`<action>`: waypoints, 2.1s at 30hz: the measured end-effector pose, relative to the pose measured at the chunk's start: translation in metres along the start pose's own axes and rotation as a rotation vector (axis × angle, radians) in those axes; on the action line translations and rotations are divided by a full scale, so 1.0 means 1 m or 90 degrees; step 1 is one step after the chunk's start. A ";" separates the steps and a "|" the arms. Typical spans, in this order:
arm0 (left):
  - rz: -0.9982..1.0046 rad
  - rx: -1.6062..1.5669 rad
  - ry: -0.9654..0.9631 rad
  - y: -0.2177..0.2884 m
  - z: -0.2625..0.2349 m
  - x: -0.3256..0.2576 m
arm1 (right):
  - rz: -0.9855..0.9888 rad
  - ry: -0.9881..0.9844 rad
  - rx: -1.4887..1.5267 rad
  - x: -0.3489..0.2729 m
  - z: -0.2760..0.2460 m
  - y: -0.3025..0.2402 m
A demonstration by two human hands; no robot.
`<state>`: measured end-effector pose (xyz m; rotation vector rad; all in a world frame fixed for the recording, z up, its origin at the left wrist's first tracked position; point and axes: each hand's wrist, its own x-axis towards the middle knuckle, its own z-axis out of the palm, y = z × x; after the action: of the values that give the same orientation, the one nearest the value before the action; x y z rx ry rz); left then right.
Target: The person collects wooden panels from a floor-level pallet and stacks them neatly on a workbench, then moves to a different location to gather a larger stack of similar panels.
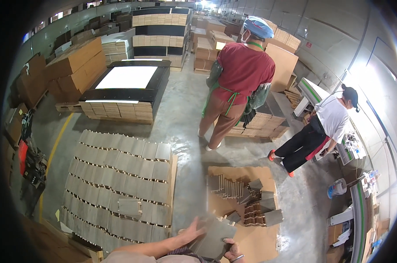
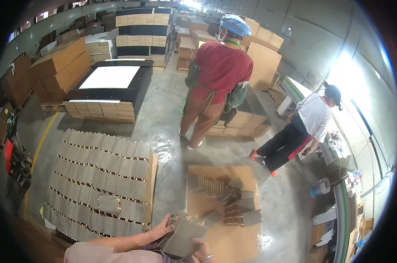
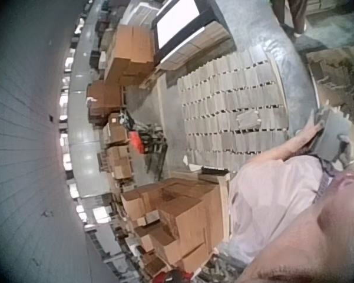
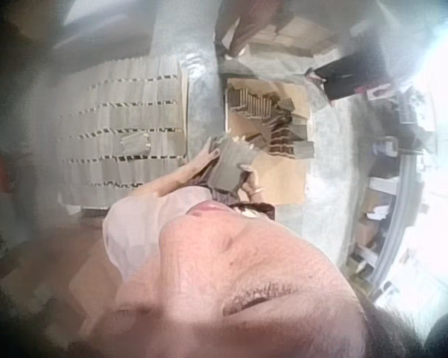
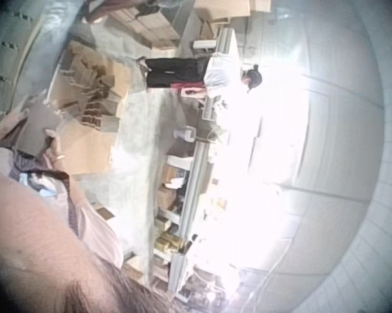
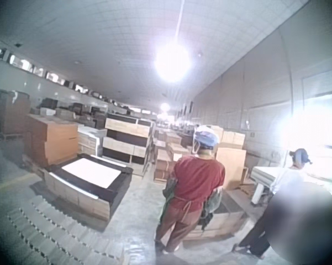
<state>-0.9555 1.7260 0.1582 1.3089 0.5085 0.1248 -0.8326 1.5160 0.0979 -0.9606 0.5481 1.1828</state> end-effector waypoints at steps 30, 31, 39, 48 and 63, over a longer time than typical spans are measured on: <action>-0.092 -0.363 -0.188 0.060 0.067 -0.047 | -0.281 -0.136 -0.096 -0.150 0.045 -0.014; -0.150 -0.410 -0.235 0.032 0.075 -0.039 | -0.290 -0.120 -0.083 -0.154 0.034 -0.012; -0.144 -0.197 -0.312 0.033 0.132 -0.073 | -0.205 -0.029 0.026 -0.192 -0.037 0.024; -0.168 -0.073 -0.270 0.038 0.177 -0.108 | -0.330 -0.047 0.045 -0.211 -0.077 0.058; -0.256 -0.248 -0.239 0.010 0.190 -0.124 | -0.262 0.017 0.115 -0.225 -0.080 0.066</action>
<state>-0.9825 1.5142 0.2353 0.8033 0.3899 -0.3374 -0.9576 1.3359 0.2130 -0.8829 0.4428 0.7408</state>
